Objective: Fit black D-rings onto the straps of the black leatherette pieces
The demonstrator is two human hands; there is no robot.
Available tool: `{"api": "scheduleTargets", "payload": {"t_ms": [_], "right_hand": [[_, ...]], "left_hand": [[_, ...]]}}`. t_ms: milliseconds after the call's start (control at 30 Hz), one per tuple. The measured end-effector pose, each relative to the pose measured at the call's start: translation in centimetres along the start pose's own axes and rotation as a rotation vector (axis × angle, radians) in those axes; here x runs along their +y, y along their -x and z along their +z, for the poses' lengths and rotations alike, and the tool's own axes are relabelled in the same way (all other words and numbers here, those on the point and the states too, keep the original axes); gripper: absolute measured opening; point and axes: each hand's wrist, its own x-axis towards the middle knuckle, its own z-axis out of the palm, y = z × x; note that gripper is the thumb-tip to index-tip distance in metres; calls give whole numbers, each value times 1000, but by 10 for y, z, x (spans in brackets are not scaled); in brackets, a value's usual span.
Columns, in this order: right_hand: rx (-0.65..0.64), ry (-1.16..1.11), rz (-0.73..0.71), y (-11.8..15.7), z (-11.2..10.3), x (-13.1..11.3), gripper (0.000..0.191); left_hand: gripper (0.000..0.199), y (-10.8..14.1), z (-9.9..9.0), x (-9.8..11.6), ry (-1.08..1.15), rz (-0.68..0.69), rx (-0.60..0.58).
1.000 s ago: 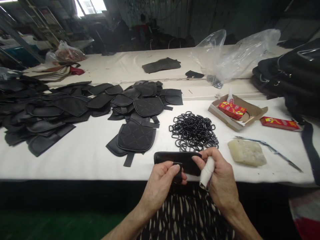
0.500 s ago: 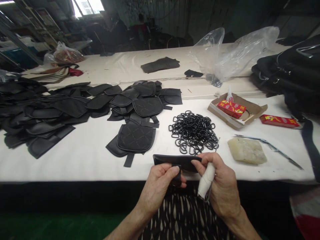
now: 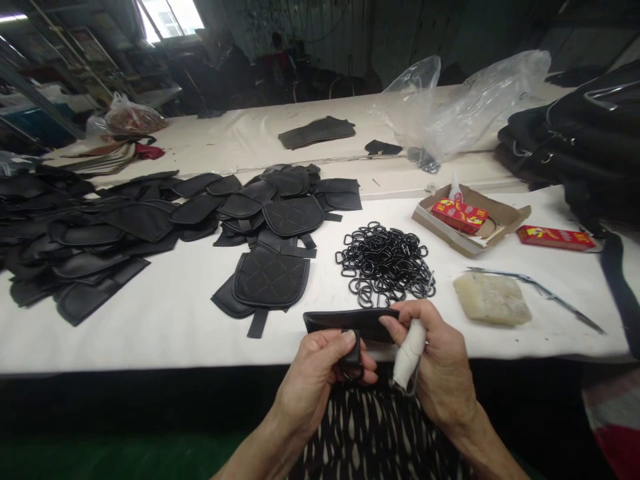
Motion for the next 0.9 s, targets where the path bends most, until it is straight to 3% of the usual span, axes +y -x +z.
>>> {"api": "scheduleTargets", "payload": {"t_ms": [233,367,500,633,800,900], "right_hand": [[-18,-22,-32,-1,-1,-6,11],[-66,-45,34,-2,-5,-11,8],[-110,16,51,-6,0,-7,10],[-38,40,-10,-11,9,5,13],[108,-2,-117,-4,8,11,8],[81,-36,-240,9,8,8,12]], "left_hand": [[24,15,7,6,150,-74,49],[24,19,9,6,200,-123,62],[23,6,5,-1,143,-54,93],[24,-14,1,-4,50,58,130],[25,-25,-4,-1,75,-10,129],[24,-25,-8,-1,103,-25,96]]}}
